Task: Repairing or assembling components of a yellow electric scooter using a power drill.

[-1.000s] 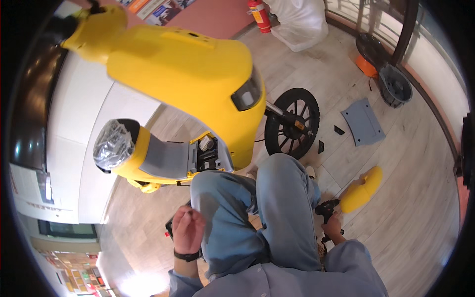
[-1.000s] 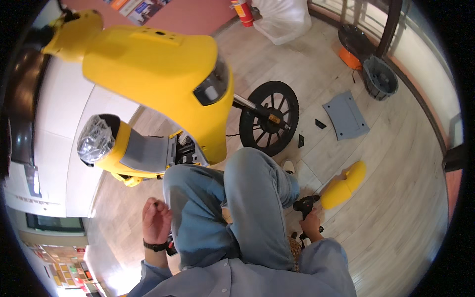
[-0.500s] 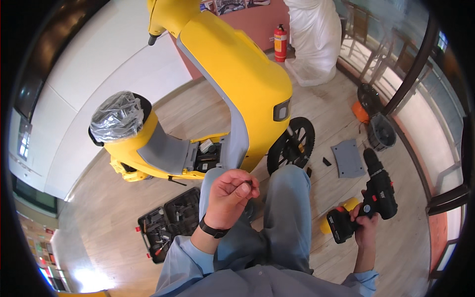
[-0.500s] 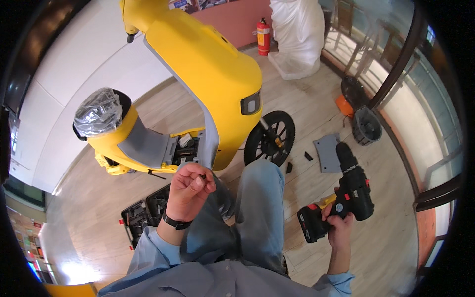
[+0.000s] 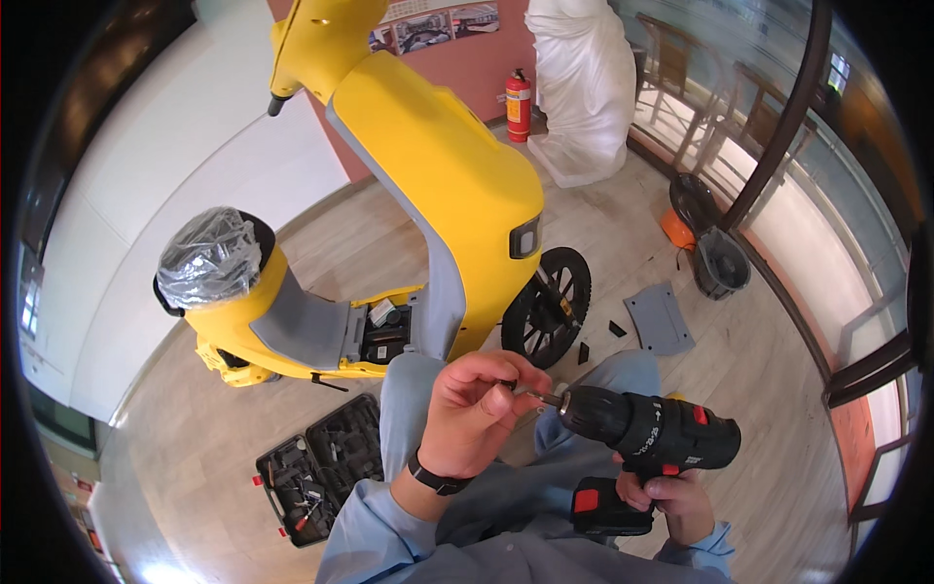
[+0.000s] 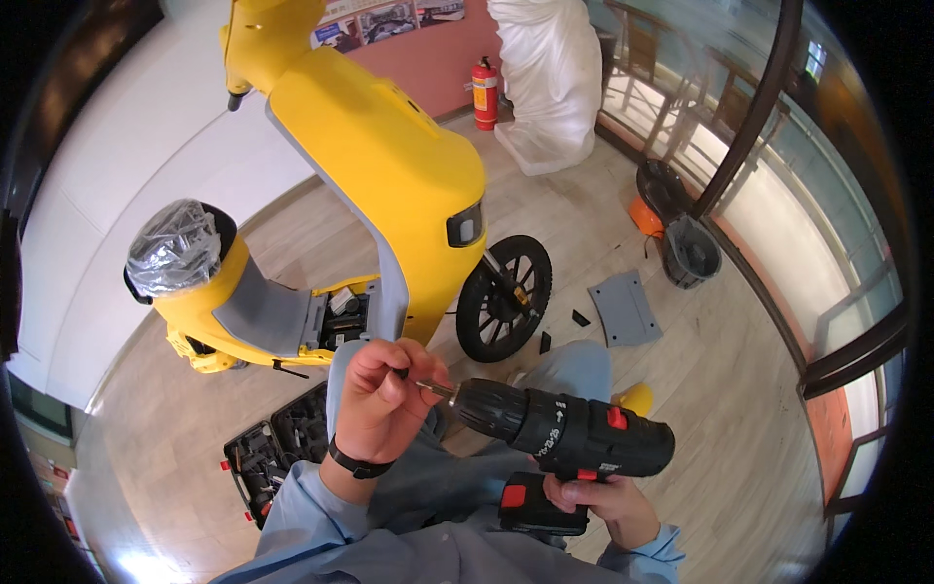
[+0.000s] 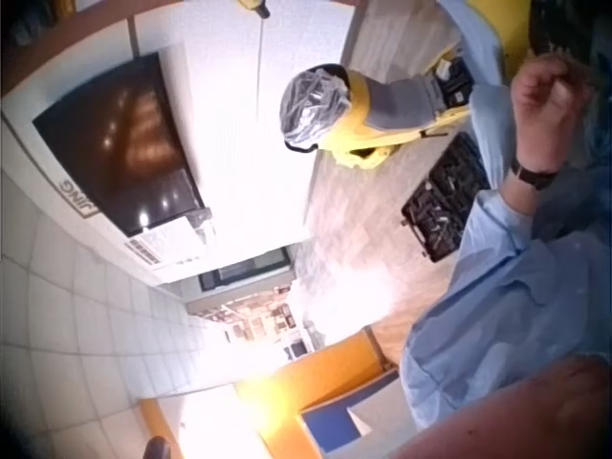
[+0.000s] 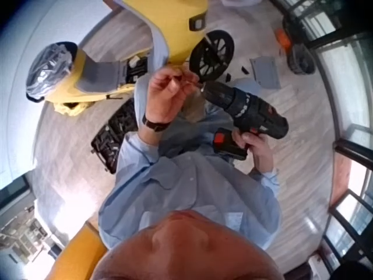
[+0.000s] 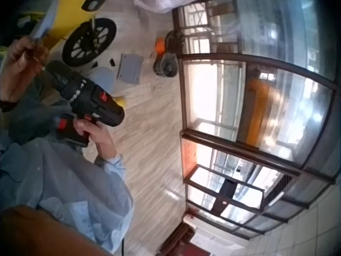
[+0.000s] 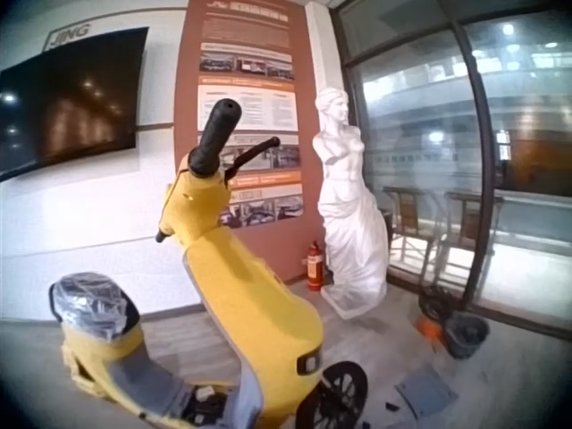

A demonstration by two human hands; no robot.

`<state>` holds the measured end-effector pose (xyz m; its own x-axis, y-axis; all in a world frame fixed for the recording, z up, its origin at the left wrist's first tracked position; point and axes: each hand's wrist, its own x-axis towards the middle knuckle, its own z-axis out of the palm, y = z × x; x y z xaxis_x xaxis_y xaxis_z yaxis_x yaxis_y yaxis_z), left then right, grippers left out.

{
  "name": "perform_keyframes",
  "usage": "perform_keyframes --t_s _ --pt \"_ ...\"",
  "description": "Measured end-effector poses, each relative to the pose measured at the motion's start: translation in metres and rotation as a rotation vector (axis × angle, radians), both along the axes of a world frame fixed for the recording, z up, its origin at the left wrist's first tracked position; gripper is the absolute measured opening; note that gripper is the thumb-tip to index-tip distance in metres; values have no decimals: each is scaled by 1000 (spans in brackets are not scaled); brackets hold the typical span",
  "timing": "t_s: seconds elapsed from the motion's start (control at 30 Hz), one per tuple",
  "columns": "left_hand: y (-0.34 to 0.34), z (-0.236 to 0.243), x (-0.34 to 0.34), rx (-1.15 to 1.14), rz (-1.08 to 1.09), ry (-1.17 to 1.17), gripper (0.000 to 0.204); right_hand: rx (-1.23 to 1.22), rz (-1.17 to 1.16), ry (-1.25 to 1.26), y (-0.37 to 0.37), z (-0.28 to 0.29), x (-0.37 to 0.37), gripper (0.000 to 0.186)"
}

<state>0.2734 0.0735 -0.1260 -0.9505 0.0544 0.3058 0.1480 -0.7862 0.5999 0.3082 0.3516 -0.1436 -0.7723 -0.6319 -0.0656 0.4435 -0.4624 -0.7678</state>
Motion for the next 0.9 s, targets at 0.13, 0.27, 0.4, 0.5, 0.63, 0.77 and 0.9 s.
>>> perform_keyframes --t_s 0.13,0.27,0.4,0.5,0.63,0.77,0.9 --pt "7 4 6 50 -44 -63 23 63 8 61 -1 0 -5 54" --pt "10 1 7 29 -24 -87 23 71 16 40 1 -1 -4 55" --pt "15 2 5 38 -43 -51 23 46 23 45 5 -3 -2 56" --pt "18 5 5 43 -14 -57 24 57 14 58 6 -1 -2 56" --pt "15 2 3 9 29 -18 26 91 -5 51 10 -9 -1 56" --pt "15 -1 4 38 44 -43 27 235 -60 122 14 -10 -2 43" --pt "14 2 9 -29 73 -109 26 428 -114 451 11 -14 -7 28"
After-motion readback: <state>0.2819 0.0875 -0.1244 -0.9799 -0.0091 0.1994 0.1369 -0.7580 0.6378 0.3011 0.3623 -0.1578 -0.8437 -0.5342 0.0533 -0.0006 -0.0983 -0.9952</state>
